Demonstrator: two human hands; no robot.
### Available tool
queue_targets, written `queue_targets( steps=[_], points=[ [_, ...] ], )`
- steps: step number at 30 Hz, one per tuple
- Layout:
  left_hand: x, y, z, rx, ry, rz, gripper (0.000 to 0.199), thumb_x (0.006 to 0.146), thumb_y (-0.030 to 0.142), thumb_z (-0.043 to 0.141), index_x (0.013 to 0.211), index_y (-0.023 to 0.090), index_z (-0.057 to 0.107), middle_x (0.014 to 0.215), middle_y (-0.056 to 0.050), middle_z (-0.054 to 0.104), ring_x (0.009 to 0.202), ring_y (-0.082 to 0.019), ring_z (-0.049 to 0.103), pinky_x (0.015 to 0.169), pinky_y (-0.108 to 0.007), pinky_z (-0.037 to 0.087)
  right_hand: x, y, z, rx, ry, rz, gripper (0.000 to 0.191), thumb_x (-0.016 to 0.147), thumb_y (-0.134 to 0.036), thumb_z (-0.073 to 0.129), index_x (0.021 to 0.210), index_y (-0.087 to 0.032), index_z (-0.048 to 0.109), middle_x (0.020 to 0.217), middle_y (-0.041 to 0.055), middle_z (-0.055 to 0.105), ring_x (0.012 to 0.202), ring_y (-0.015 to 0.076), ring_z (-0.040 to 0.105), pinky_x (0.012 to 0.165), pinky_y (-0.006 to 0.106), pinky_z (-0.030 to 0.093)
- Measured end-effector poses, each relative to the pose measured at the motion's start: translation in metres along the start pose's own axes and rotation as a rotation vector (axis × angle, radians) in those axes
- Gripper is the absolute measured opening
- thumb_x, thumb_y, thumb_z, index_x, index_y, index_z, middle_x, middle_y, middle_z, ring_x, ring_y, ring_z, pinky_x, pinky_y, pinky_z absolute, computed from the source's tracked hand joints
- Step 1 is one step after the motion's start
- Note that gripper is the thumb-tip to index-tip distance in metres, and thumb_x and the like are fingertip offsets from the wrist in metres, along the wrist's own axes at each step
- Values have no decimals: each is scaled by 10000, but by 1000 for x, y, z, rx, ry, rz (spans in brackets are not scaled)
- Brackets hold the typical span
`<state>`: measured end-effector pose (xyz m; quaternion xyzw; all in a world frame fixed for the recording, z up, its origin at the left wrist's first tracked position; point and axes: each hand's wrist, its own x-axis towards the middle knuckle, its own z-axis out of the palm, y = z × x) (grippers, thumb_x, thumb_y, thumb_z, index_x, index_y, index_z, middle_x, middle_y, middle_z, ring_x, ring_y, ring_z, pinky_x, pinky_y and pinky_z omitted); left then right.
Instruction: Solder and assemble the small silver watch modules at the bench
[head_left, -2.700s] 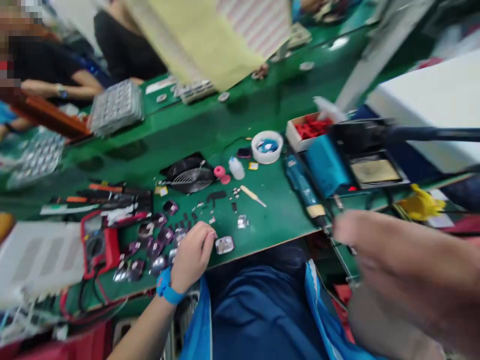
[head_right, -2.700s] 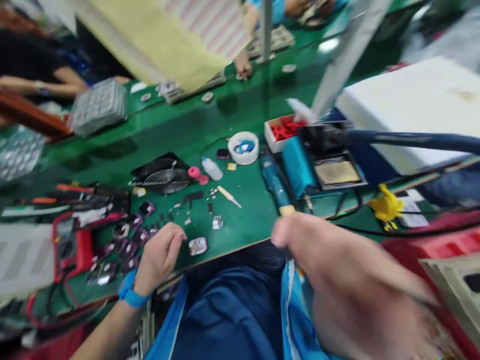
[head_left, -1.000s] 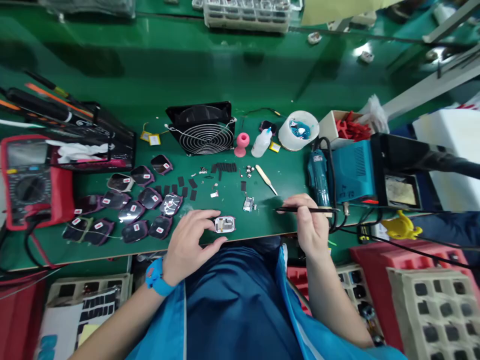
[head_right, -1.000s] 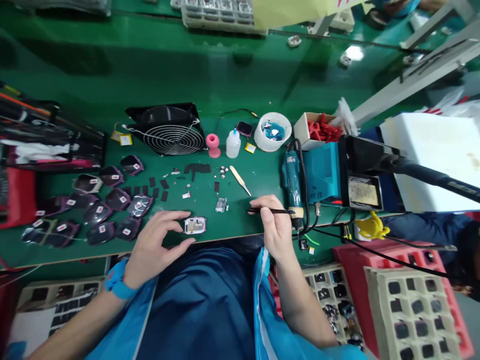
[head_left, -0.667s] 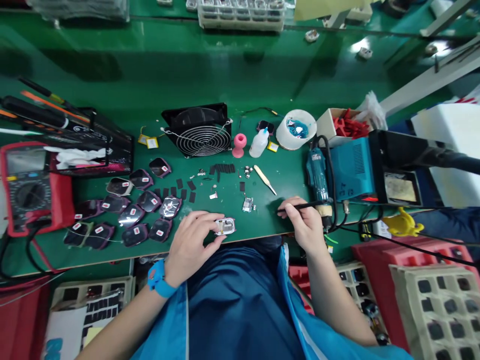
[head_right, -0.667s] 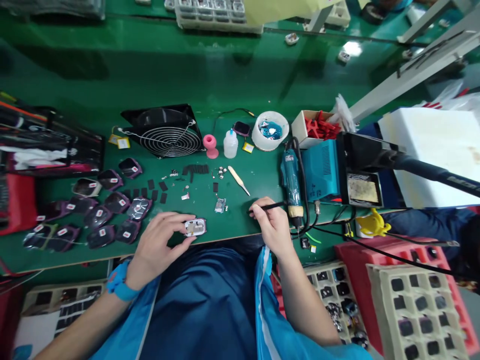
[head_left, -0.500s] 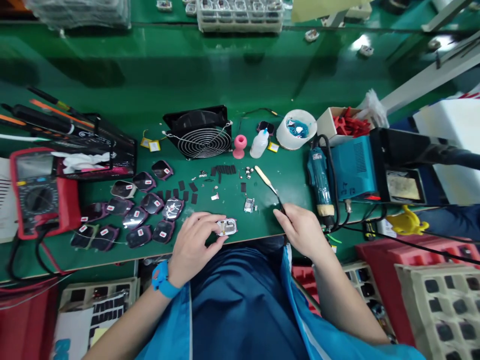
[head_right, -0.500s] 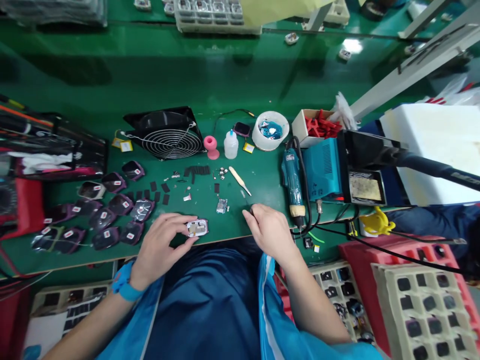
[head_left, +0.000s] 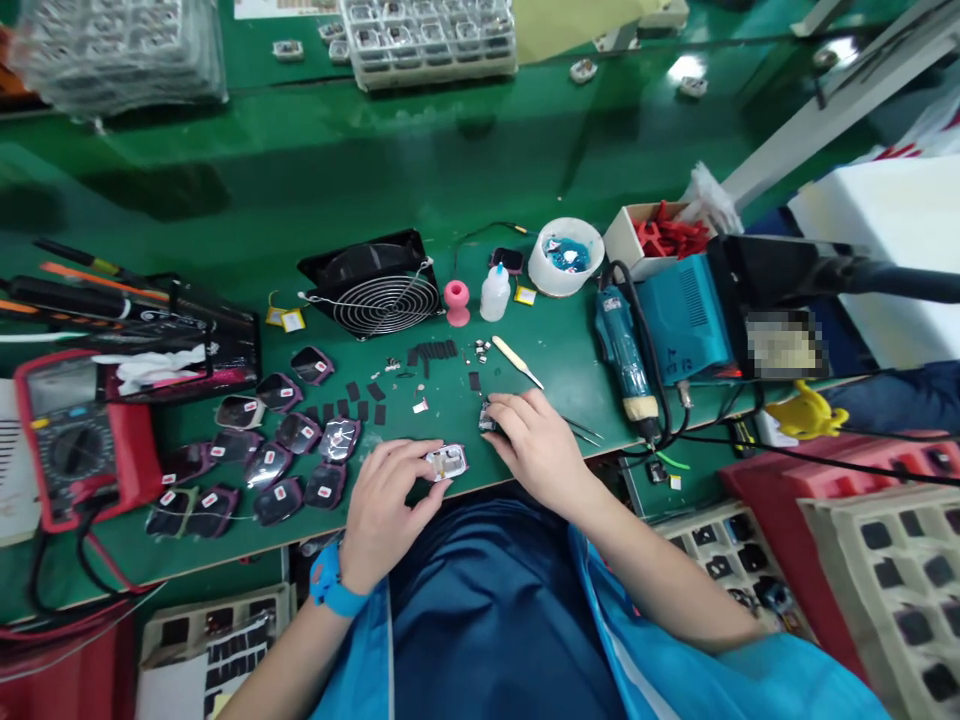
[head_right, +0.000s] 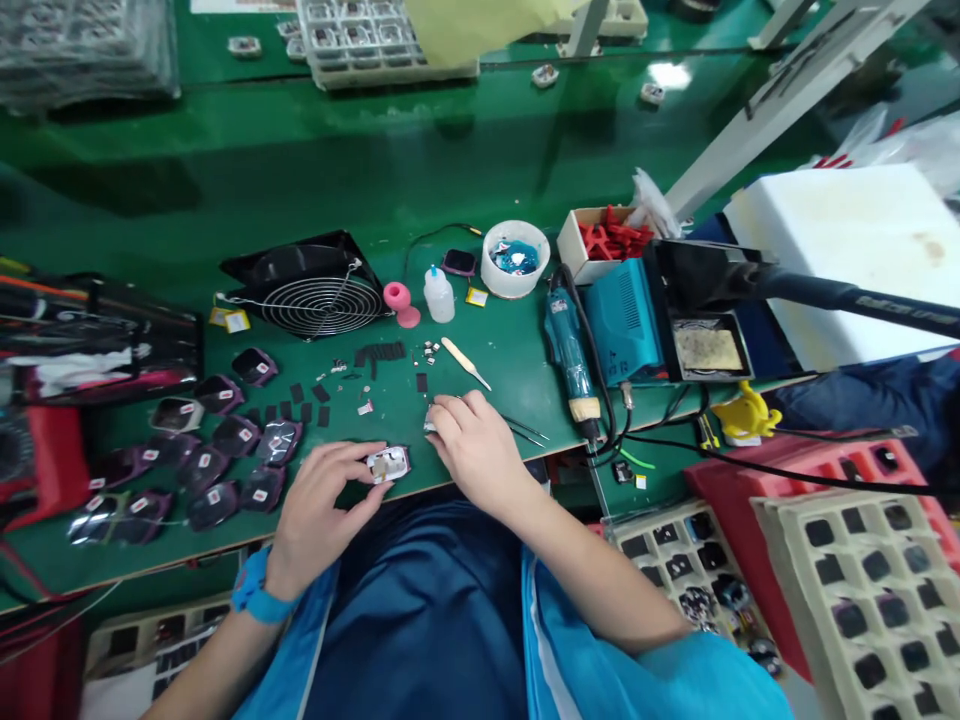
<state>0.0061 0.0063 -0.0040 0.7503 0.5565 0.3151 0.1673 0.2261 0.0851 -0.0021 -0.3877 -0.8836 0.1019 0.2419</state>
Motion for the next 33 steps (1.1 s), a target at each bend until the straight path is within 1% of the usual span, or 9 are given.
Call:
queue_targets(
  steps=[2, 4, 8, 11, 15, 20, 23, 28, 33],
  points=[
    [0, 1, 0, -36, 27, -20, 144, 918, 171, 707, 876, 234, 585, 1125, -39, 757, 1039, -216, 664, 902, -381, 500, -1, 1, 3, 10, 24, -12, 136, 1026, -189, 563, 1090, -145, 675, 1116, 130, 762, 919, 255, 632, 815, 386, 559],
    [-1, 3, 0, -150, 81, -119, 145, 903, 189, 727, 857, 231, 597, 1133, -45, 752, 1054, -213, 681, 917, -378, 512, -4, 2, 5, 33, 55, -24, 143, 1034, -184, 546, 1080, -148, 676, 1094, 129, 761, 927, 246, 636, 813, 379, 556],
    [0, 10, -8, -781, 198, -551, 232, 883, 368, 772, 865, 229, 587, 1104, -58, 754, 1040, -227, 721, 873, -365, 571, -7, 3, 6, 131, 88, 27, 102, 1008, -191, 581, 1061, -169, 666, 1050, 127, 735, 922, 246, 621, 812, 385, 554],
    [5, 13, -15, -1191, 153, -836, 347, 829, 506, 805, 951, 230, 633, 1065, -78, 759, 932, -222, 733, 791, -349, 595, -8, 1, 6, 258, 110, 57, 87, 981, -199, 615, 1060, -181, 646, 1014, 123, 715, 931, 253, 621, 847, 414, 559],
    [8, 14, -16, -1304, 96, -951, 408, 812, 519, 812, 1071, 233, 680, 1105, -104, 752, 890, -213, 715, 752, -344, 601, -10, -3, 4, 468, 152, 107, 116, 963, -232, 653, 1072, -203, 624, 1002, 102, 710, 945, 237, 662, 864, 416, 579],
    [7, 15, -12, -1330, 70, -967, 411, 823, 521, 803, 1089, 233, 681, 1105, -110, 748, 872, -200, 707, 750, -338, 605, -13, -6, 0, 692, 156, 227, 115, 942, -255, 681, 1039, -210, 639, 1010, 84, 714, 888, 184, 681, 754, 316, 593],
    [7, 16, -11, -1285, 90, -898, 400, 804, 511, 827, 1036, 228, 665, 1057, -90, 745, 871, -199, 716, 740, -320, 600, -13, -7, -1, 858, 114, 350, 130, 916, -292, 720, 986, -202, 658, 959, 65, 732, 791, 159, 678, 736, 304, 592],
    [7, 11, -7, -740, 142, -529, 262, 829, 331, 821, 972, 206, 640, 1088, -72, 718, 977, -199, 712, 816, -307, 587, -11, -4, -2, 1322, 58, 590, 285, 884, -451, 769, 938, -192, 662, 886, 51, 762, 768, 165, 729, 727, 317, 613],
    [17, 7, 5, -217, 82, -225, 157, 917, 260, 722, 1050, 217, 652, 1139, -73, 710, 1037, -205, 674, 781, -309, 556, -8, 0, -4, 1448, 52, 692, 341, 886, -508, 762, 870, -179, 671, 801, 49, 782, 668, 153, 714, 699, 320, 602]
  ],
)
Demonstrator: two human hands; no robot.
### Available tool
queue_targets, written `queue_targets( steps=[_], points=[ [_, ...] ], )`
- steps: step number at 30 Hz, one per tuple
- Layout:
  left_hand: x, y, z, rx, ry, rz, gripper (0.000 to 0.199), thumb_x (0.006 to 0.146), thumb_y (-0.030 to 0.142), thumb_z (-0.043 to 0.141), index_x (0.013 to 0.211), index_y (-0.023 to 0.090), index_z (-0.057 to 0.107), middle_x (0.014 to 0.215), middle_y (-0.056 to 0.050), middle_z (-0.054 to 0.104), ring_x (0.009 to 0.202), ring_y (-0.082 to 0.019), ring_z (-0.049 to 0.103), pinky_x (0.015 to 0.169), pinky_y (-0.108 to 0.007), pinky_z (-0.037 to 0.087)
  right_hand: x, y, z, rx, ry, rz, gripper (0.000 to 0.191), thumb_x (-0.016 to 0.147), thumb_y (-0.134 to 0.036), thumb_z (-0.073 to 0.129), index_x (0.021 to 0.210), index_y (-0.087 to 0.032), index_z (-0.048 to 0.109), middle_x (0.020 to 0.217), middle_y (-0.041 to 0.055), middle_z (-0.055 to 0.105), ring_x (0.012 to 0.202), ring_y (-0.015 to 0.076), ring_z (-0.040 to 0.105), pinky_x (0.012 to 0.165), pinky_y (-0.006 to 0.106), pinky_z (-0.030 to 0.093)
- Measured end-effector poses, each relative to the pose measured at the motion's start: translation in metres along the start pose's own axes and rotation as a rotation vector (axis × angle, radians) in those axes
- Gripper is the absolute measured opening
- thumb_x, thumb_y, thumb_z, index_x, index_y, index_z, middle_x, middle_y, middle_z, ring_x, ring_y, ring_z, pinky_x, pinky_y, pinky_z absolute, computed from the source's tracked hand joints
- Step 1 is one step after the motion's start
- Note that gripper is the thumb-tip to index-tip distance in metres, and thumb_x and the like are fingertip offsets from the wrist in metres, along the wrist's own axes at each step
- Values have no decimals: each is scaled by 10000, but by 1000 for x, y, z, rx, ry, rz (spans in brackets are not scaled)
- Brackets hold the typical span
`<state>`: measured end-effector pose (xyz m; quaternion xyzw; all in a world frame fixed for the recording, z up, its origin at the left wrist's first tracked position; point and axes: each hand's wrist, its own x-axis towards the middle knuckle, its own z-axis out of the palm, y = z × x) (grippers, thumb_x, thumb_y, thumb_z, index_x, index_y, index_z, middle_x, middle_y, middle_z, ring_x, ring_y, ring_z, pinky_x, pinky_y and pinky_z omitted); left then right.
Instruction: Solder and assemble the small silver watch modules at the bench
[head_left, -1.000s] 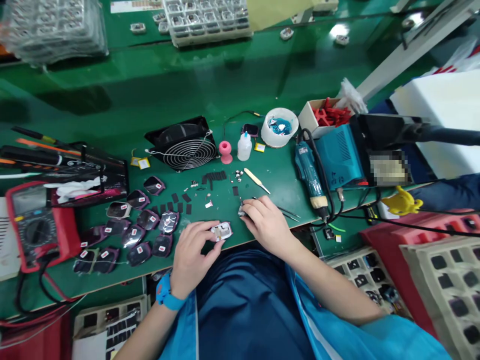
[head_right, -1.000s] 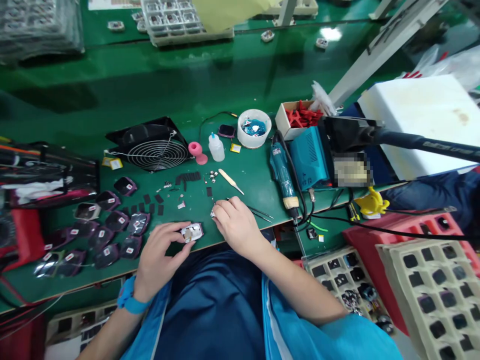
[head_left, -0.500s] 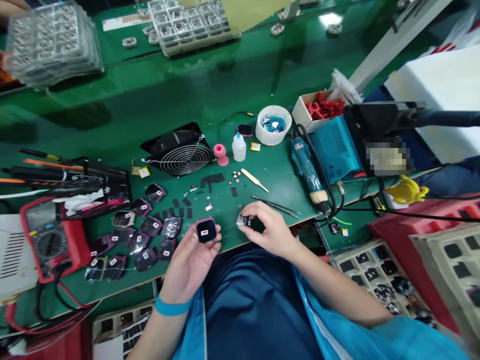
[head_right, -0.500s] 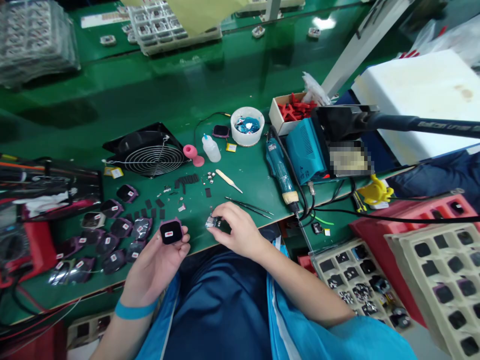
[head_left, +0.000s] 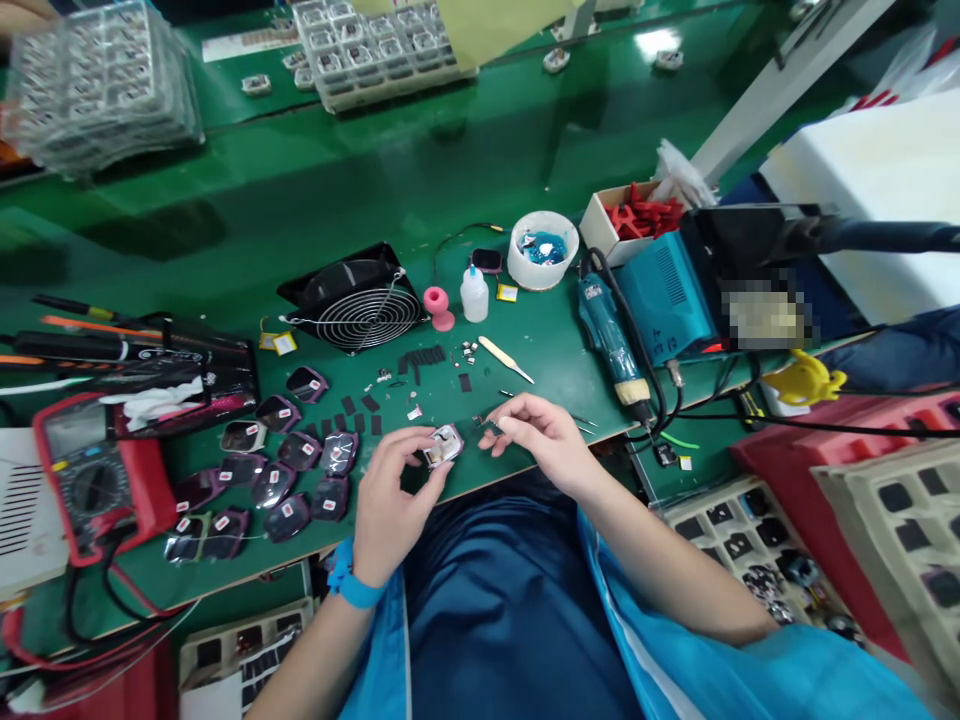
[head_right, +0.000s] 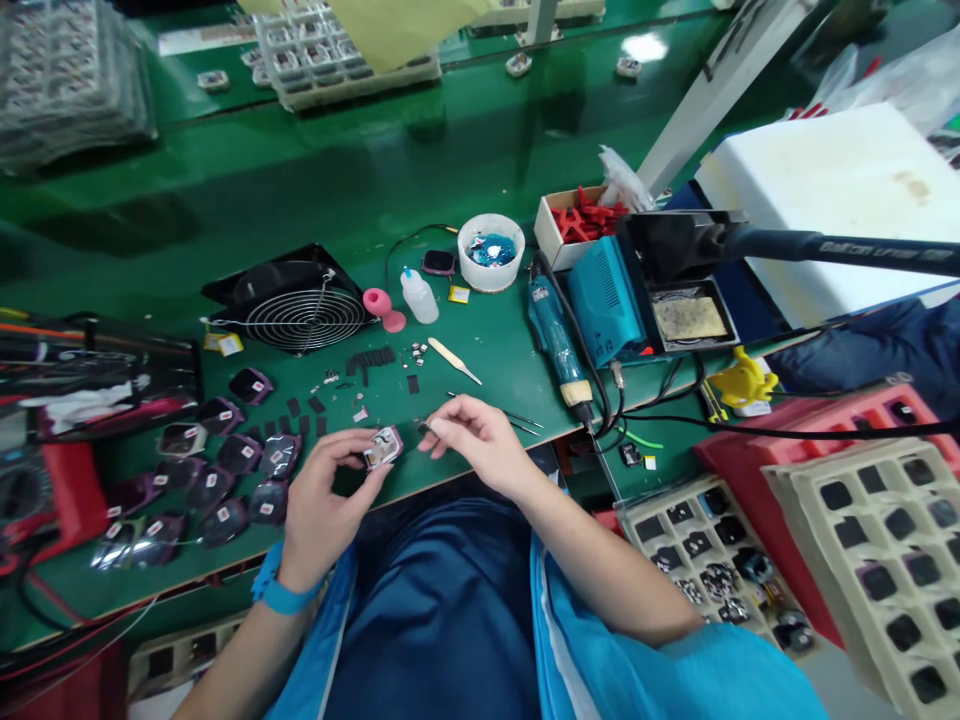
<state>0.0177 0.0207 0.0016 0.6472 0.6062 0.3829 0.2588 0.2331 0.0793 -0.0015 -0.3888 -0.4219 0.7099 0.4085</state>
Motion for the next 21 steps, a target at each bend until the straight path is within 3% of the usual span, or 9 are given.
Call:
queue_targets(
  steps=[4, 8, 10, 13, 17, 21],
  points=[
    [12, 5, 12, 212, 12, 152, 148, 950, 223, 676, 1097, 222, 660, 1156, -77, 713, 1110, -236, 649, 937, -405, 557, 4, 2, -2, 111, 13, 9, 343, 875, -515, 771, 865, -185, 681, 805, 41, 775, 699, 162, 731, 680, 302, 598],
    [10, 14, 16, 200, 97, 139, 148, 945, 237, 686, 1093, 227, 684, 1176, -87, 708, 1134, -255, 647, 1006, -458, 536, 1, 1, -1, 81, 12, -23, 329, 921, -517, 709, 876, -194, 668, 821, 41, 755, 704, 176, 738, 671, 325, 620],
    [2, 18, 14, 30, 96, 32, 100, 955, 281, 676, 1035, 228, 705, 1081, -70, 717, 1006, -221, 681, 903, -390, 576, -5, 1, 3, -98, 32, -140, 277, 967, -466, 657, 895, -199, 658, 864, 56, 751, 725, 171, 732, 688, 328, 627],
    [-13, 23, 13, -369, -41, -262, 209, 951, 405, 679, 1019, 214, 728, 931, -53, 722, 772, -170, 683, 711, -296, 592, -18, 3, 14, -536, 72, -477, 117, 988, -317, 635, 959, -206, 652, 989, 100, 747, 893, 195, 740, 777, 342, 639],
    [-25, 26, 11, -699, -55, -546, 366, 835, 514, 793, 983, 183, 744, 869, -58, 739, 761, -175, 698, 706, -270, 603, -29, 14, 30, -907, 13, -911, 143, 964, -185, 648, 1106, -174, 637, 1050, 150, 747, 1015, 242, 737, 867, 386, 654],
    [-25, 21, 3, -637, 24, -642, 374, 758, 499, 857, 902, 176, 737, 814, -38, 733, 727, -163, 696, 689, -249, 604, -31, 23, 37, -932, -64, -952, 235, 970, -194, 652, 1198, -161, 609, 1121, 168, 748, 1132, 262, 716, 925, 405, 652]
  ],
)
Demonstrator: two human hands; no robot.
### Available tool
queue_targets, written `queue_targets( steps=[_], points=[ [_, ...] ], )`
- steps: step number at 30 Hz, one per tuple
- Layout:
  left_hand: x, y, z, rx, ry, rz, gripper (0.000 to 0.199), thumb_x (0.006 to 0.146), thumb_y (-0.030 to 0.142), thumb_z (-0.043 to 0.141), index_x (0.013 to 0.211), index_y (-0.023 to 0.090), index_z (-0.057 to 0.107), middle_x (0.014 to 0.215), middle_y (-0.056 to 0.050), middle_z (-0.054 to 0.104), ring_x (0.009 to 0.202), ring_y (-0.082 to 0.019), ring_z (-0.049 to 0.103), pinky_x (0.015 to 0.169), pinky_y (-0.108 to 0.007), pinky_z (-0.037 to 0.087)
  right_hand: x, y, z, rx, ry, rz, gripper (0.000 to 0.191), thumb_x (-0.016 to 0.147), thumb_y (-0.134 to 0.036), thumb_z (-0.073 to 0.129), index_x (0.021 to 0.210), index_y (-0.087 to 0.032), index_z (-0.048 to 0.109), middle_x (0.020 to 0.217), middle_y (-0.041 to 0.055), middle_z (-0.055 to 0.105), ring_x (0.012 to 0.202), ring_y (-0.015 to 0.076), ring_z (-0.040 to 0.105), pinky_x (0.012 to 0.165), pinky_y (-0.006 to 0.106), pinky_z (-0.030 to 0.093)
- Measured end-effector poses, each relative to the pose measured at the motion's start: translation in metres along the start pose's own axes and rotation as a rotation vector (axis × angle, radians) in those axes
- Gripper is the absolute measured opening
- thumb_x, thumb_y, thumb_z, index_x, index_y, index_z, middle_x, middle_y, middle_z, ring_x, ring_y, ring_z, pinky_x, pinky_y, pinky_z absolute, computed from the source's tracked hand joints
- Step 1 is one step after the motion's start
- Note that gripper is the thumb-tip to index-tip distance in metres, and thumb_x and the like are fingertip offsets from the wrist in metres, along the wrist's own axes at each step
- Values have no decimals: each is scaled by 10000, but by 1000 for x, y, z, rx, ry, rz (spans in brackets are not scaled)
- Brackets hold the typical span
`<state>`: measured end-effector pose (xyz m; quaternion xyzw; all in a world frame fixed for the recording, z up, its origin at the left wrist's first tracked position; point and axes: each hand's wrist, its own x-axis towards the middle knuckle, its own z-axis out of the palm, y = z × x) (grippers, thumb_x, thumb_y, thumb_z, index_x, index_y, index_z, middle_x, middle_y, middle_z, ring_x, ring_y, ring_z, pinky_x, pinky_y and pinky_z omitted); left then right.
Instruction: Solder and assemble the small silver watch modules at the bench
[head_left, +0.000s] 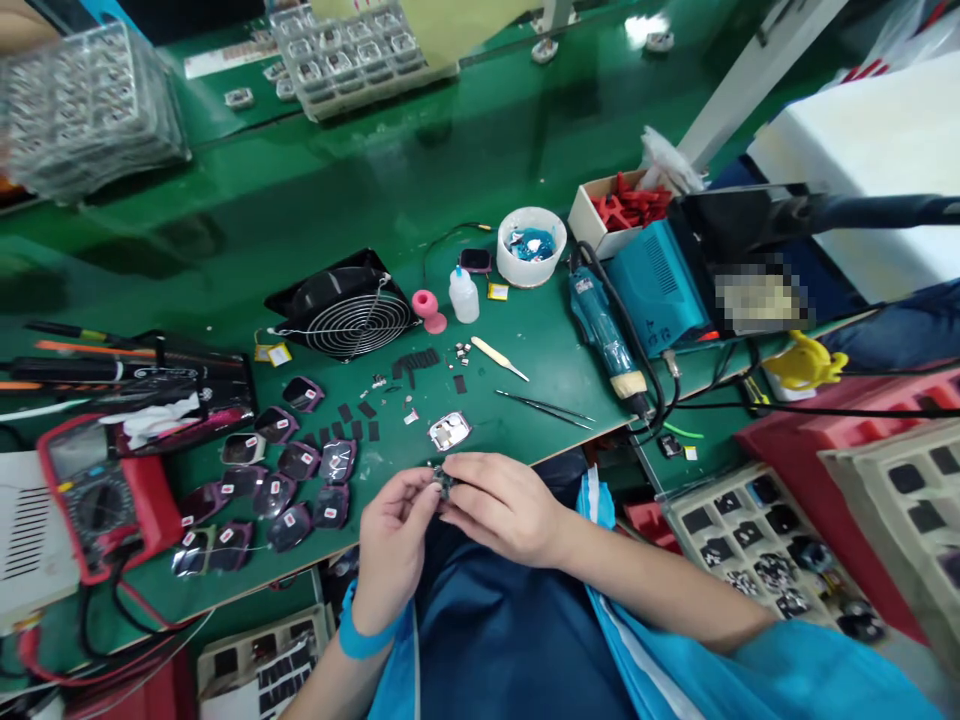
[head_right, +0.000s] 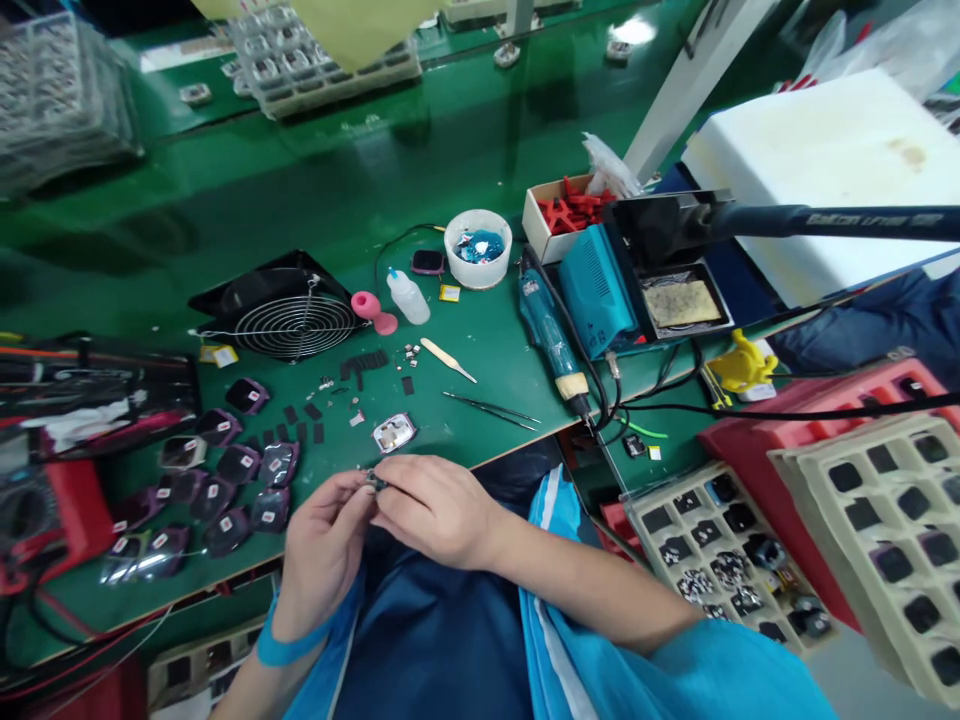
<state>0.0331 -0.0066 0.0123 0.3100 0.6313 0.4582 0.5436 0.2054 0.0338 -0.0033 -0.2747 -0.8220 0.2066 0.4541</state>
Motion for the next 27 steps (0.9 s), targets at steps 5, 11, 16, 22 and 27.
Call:
queue_targets(
  steps=[5, 11, 16, 22, 27],
  points=[
    [5, 2, -21, 56, 95, 29, 393, 760, 500, 853, 944, 176, 730, 806, -45, 749, 697, -188, 724, 698, -305, 641, 0, 7, -4, -14, -105, 85, 263, 994, -210, 607, 1253, -165, 611, 1255, 183, 733, 1198, 283, 673, 979, 468, 614],
    [2, 7, -22, 92, 66, 67, 373, 795, 478, 833, 1016, 189, 753, 812, -53, 771, 690, -202, 743, 655, -303, 652, 5, 20, -9, -202, -256, 149, 254, 1000, -151, 563, 1218, -172, 690, 1305, 119, 741, 1064, 298, 613, 822, 464, 578],
    [-3, 13, -16, 179, 42, 140, 312, 847, 455, 792, 1019, 196, 769, 806, -54, 782, 669, -196, 751, 647, -281, 654, 6, 25, -13, -268, -217, 182, 239, 984, -156, 584, 1184, -163, 715, 1256, 135, 749, 1056, 314, 591, 832, 485, 556],
    [-11, 24, -7, 300, 30, 267, 187, 877, 366, 762, 1013, 242, 792, 779, -12, 771, 650, -163, 740, 659, -239, 636, 16, 5, -26, 115, -57, 370, 154, 1013, -200, 571, 967, -187, 717, 883, 80, 731, 816, 203, 627, 768, 361, 549],
    [-18, 33, 2, 410, -14, 393, 150, 884, 328, 754, 1004, 259, 812, 764, 4, 758, 664, -140, 716, 684, -219, 612, 23, -6, -34, 557, -96, 617, 254, 1001, -333, 615, 816, -176, 689, 695, -1, 608, 626, 118, 548, 595, 249, 439]
  ],
)
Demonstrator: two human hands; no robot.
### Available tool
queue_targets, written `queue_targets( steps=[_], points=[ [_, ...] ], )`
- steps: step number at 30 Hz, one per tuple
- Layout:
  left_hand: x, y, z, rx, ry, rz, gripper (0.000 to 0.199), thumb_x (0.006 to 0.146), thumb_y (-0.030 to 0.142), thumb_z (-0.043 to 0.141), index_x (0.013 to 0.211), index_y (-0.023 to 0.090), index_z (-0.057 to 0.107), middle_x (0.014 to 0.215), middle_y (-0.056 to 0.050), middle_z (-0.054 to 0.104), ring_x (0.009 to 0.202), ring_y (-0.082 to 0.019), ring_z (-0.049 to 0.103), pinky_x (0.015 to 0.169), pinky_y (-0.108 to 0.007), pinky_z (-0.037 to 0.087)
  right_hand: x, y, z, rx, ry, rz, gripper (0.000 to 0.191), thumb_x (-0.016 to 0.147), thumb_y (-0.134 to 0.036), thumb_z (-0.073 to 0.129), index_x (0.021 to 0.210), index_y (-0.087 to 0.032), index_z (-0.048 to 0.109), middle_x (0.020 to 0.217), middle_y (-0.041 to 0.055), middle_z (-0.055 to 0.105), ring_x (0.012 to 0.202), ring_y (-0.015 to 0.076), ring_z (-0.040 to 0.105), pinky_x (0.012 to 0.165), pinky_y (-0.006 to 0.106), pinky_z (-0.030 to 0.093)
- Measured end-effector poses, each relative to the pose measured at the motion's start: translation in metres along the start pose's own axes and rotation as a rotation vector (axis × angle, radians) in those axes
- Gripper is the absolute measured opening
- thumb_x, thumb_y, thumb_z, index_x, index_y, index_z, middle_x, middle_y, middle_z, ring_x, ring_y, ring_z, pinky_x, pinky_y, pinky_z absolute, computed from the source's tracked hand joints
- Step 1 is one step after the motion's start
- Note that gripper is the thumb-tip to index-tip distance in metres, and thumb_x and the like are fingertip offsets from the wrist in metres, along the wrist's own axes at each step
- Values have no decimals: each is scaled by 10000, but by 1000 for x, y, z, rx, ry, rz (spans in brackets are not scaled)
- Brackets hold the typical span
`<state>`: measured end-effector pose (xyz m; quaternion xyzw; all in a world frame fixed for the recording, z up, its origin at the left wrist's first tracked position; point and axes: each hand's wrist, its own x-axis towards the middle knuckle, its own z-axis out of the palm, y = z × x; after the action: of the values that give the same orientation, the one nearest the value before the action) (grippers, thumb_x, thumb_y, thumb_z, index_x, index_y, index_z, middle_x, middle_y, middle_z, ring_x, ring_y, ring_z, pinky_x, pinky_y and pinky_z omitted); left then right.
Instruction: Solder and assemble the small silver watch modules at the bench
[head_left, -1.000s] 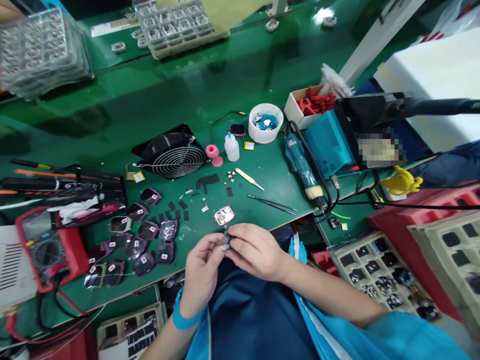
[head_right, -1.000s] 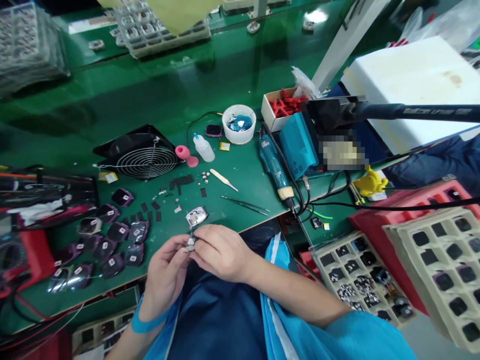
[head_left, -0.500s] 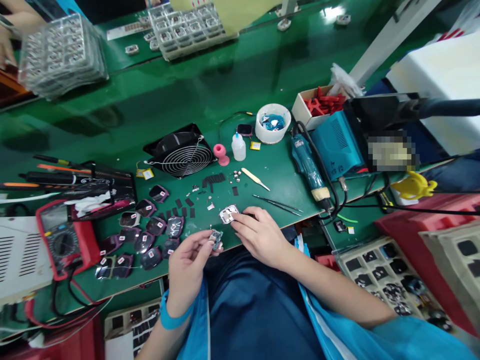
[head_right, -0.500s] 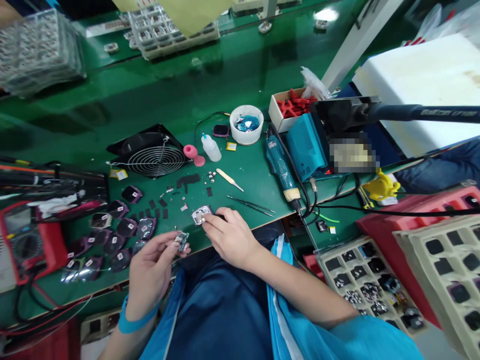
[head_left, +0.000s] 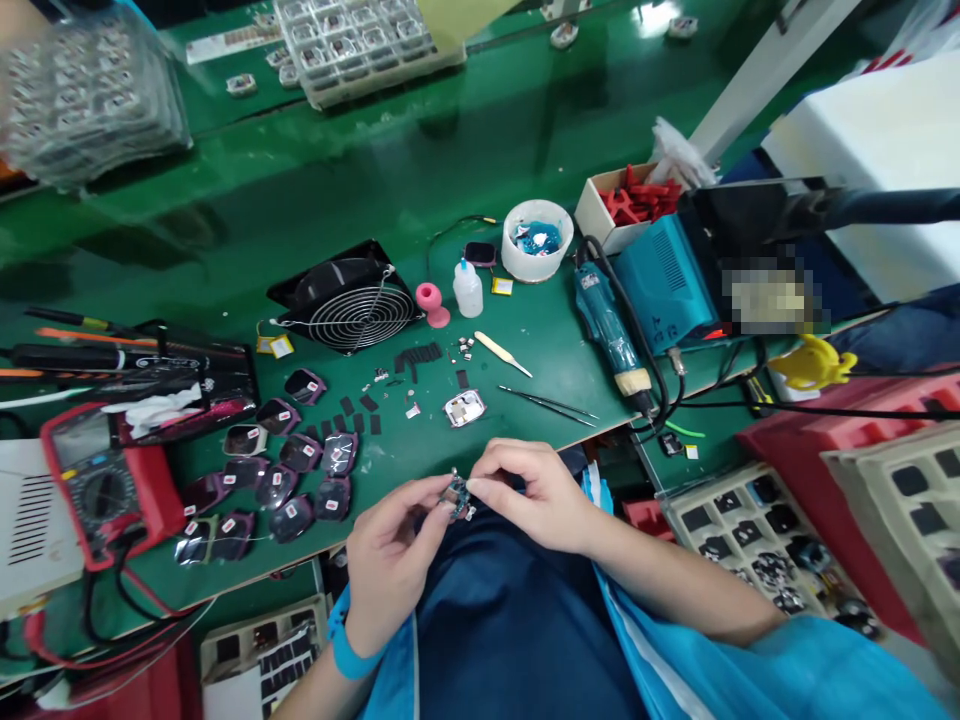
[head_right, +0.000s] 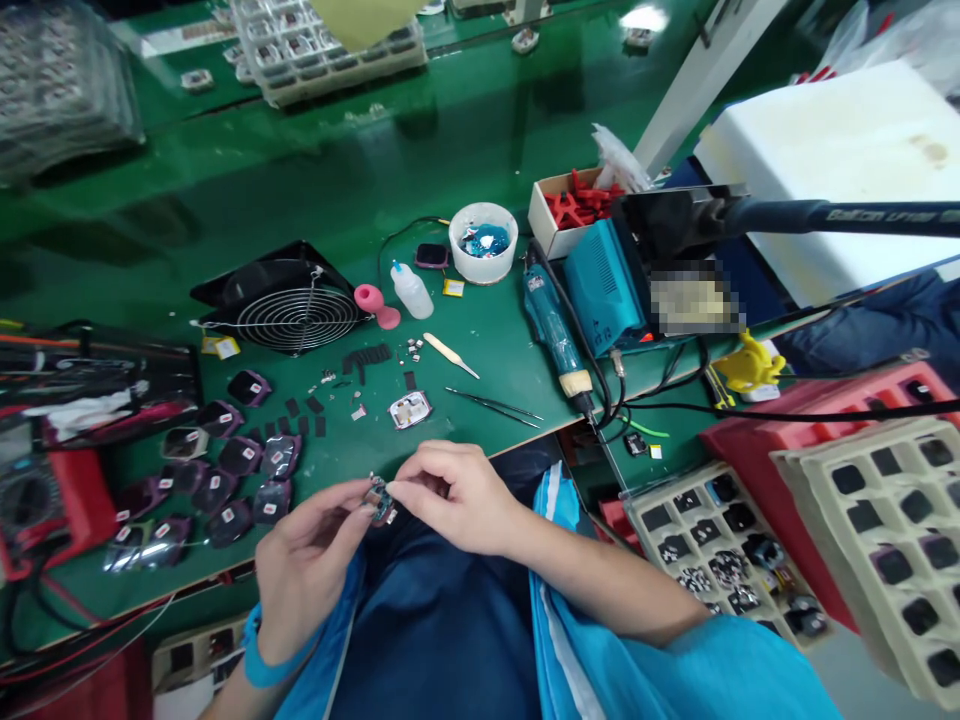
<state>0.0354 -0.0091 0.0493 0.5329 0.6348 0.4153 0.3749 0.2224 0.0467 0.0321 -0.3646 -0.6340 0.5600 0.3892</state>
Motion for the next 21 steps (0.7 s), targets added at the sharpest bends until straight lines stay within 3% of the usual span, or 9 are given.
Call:
queue_targets(
  steps=[3, 8, 13, 21],
  points=[
    [-3, -4, -1, -57, -56, -7, 163, 894, 345, 762, 1016, 251, 815, 737, 4, 741, 636, -131, 701, 653, -204, 594, -2, 0, 0, 178, -29, 135, 335, 973, -417, 646, 749, -168, 662, 660, -17, 570, 583, 101, 488, 555, 237, 391],
    [-7, -20, -3, -499, -245, -125, 308, 901, 424, 770, 1166, 266, 776, 784, -19, 771, 673, -163, 739, 693, -241, 627, -5, -2, 0, 394, -77, 286, 432, 924, -532, 687, 702, -167, 621, 615, -27, 548, 555, 93, 449, 541, 236, 381],
    [-3, -17, 1, -724, -347, -197, 365, 847, 414, 830, 1178, 270, 771, 827, -34, 790, 661, -152, 741, 675, -223, 626, -6, -7, 0, 421, -77, 267, 430, 933, -522, 682, 694, -170, 617, 605, -22, 574, 547, 91, 447, 537, 231, 382],
    [1, -9, 6, -819, -398, -244, 332, 858, 419, 823, 1162, 290, 779, 770, -19, 782, 640, -122, 733, 669, -184, 602, -10, -6, 0, 385, -60, 180, 352, 958, -421, 677, 717, -165, 645, 621, -16, 608, 544, 88, 459, 543, 230, 385]
  ],
)
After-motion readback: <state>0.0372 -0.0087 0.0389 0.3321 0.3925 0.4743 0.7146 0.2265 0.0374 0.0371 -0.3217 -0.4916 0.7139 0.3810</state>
